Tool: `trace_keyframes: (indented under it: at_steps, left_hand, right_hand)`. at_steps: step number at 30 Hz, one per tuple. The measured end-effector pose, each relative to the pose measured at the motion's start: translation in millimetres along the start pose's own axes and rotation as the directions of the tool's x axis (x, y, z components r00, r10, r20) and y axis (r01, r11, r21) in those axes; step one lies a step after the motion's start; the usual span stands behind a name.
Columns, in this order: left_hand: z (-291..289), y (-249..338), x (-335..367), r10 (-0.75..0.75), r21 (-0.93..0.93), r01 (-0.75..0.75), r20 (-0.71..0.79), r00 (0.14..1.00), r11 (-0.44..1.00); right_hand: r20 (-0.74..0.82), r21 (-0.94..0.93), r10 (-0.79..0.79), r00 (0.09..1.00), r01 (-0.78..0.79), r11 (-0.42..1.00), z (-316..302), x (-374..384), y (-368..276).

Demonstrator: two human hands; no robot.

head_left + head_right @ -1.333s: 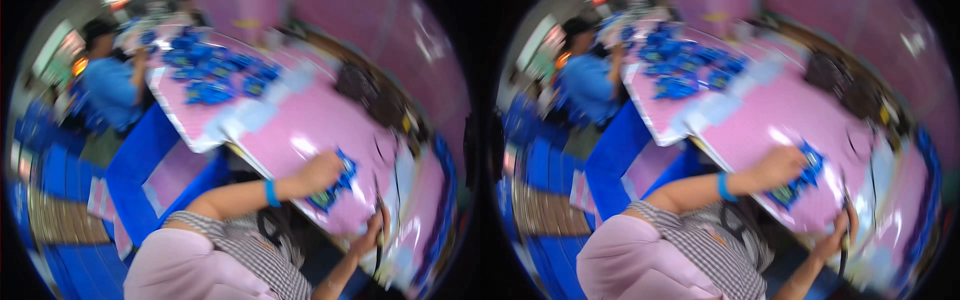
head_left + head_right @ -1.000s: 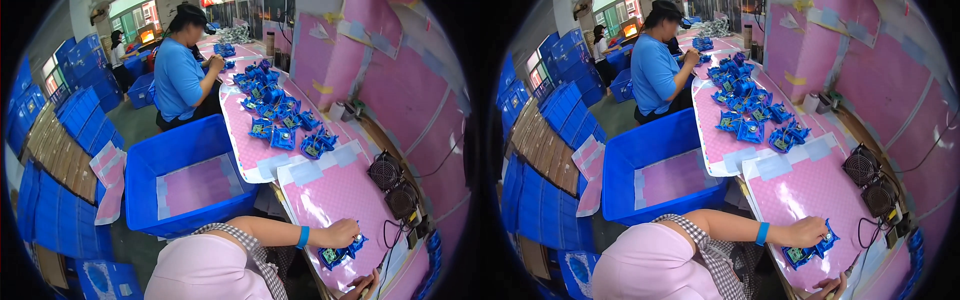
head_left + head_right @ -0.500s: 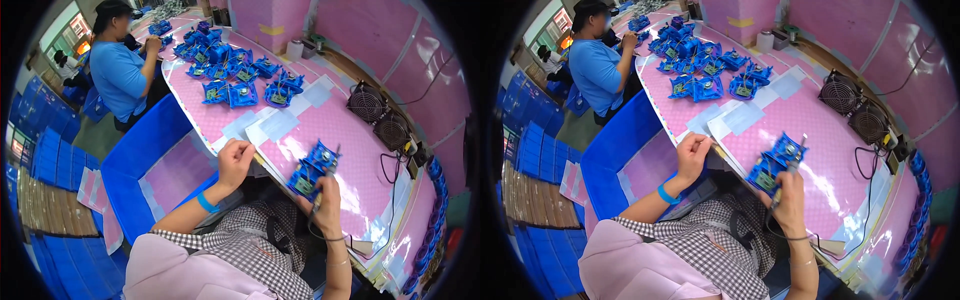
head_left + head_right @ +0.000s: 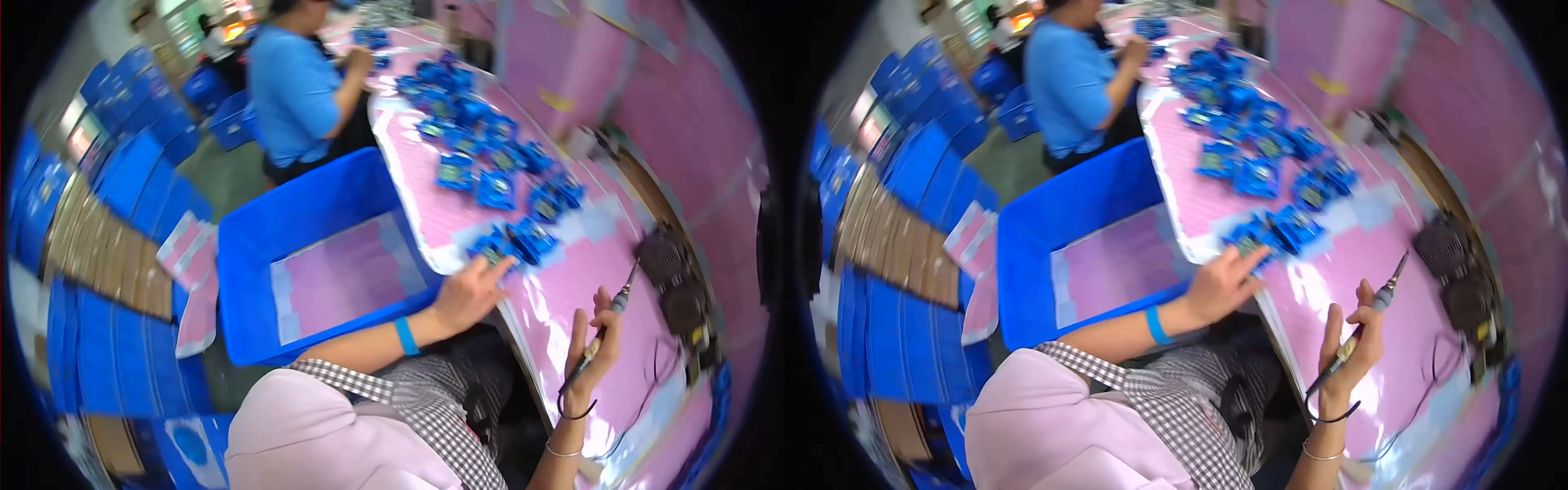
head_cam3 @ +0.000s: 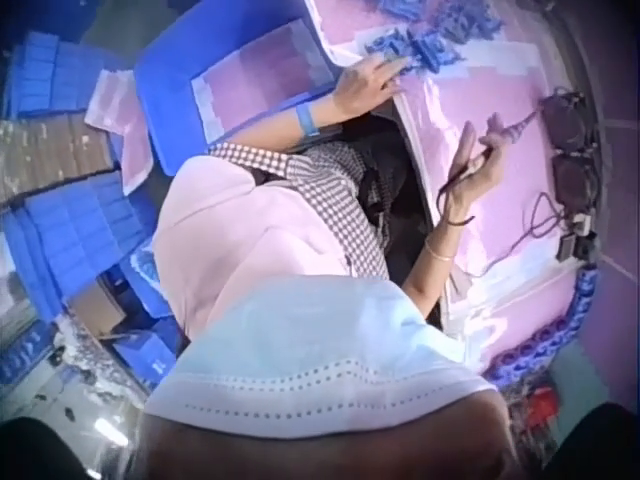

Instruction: Soldering wires onto small blue electronic fan components at an assembly workbench.

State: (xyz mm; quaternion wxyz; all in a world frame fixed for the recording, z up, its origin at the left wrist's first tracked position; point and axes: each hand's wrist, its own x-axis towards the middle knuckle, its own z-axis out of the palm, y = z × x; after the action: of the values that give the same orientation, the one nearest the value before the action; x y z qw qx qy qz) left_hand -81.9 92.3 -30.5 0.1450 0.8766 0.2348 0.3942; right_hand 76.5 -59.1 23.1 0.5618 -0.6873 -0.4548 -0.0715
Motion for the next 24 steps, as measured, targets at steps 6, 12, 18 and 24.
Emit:
trace_keyframes:
  at_steps: [6, 12, 18, 24]
  left_hand:
    - [22, -76, 22, -0.057, 0.035, 0.055, 0.052, 0.997, 0.998]
    - [27, 36, 26, 0.012, -0.305, -0.023, -0.039, 0.999, 0.952]
    - [78, 106, 3, -0.162, -0.666, 0.588, 0.588, 0.792, 0.460]
    - [88, 92, -3, -0.176, -0.772, 0.611, 0.586, 0.791, 0.178]
  right_hand:
    - [-0.122, -0.111, 0.209, 0.970, -0.222, 0.969, -107, -28, 7]
    - [-0.418, -0.112, 0.288, 0.861, -0.363, 0.925, -218, -77, 8]
    - [-0.628, -0.569, -0.098, 0.772, -0.369, 0.735, -329, -97, 74]
    - [-0.708, -0.654, -0.447, 0.547, -0.746, 0.124, -502, -169, 167]
